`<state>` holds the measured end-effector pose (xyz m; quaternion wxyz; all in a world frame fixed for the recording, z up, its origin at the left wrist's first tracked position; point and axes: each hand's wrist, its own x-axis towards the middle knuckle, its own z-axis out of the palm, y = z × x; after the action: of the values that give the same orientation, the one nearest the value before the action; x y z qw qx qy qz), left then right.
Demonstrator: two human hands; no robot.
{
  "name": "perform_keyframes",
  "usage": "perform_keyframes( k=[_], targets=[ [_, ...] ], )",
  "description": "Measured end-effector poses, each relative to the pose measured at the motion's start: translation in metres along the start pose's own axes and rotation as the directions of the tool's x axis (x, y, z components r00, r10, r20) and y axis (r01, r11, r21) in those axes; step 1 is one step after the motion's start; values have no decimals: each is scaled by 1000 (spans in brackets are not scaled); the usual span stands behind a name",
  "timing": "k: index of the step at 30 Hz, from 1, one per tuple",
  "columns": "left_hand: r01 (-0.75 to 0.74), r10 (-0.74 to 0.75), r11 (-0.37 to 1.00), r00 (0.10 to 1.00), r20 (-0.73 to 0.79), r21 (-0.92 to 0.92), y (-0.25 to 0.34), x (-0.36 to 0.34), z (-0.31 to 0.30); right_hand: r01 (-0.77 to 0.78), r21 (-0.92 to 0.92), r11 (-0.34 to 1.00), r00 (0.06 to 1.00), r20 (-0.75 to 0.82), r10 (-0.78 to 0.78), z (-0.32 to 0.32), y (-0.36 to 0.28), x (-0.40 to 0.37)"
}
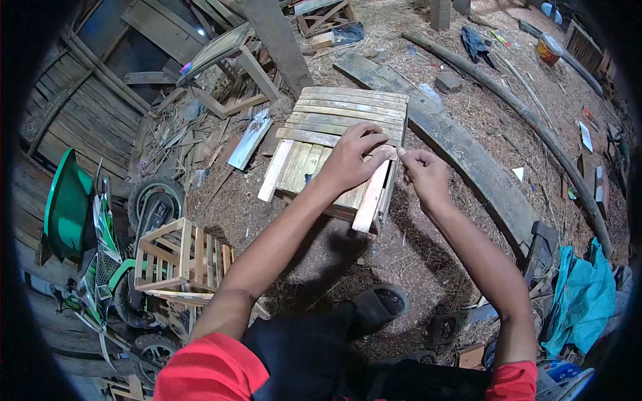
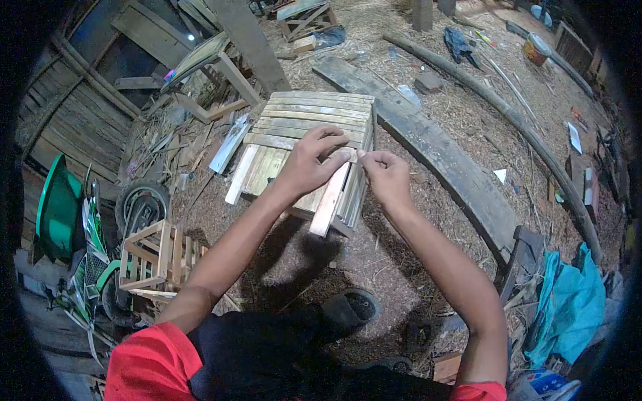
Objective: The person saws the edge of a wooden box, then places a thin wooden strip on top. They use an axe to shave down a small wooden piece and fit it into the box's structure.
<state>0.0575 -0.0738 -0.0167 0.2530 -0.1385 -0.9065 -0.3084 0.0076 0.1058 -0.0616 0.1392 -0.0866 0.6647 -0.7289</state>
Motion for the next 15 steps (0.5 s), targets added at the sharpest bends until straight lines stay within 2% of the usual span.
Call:
perform_keyframes(
  k=[3,7,9,10,13,15],
  targets=[
    [94,-87,991,994,73,-97,6,3,-7,-5,20,1000,1000,14,5,0,-8,-7],
    [42,-30,993,994,109,-107,-1,4,-7,99,-20,995,994,37,-99,0,4,-5],
    [65,-46,987,991,126,-150,-1,5,-7,74,-16,997,997,37,-73,0,10,-1],
    [24,-12,994,994,113,-107,-1,6,-6,79,-10,997,996,32,-78,0,11,0],
    [173,-144,967,977,160,-187,5,9,-6,54,-18,998,998,19,-53,0,12,1],
    [129,-105,978,983,148,-162,3,9,-5,59,-3,998,998,27,-59,1,12,1]
  ],
)
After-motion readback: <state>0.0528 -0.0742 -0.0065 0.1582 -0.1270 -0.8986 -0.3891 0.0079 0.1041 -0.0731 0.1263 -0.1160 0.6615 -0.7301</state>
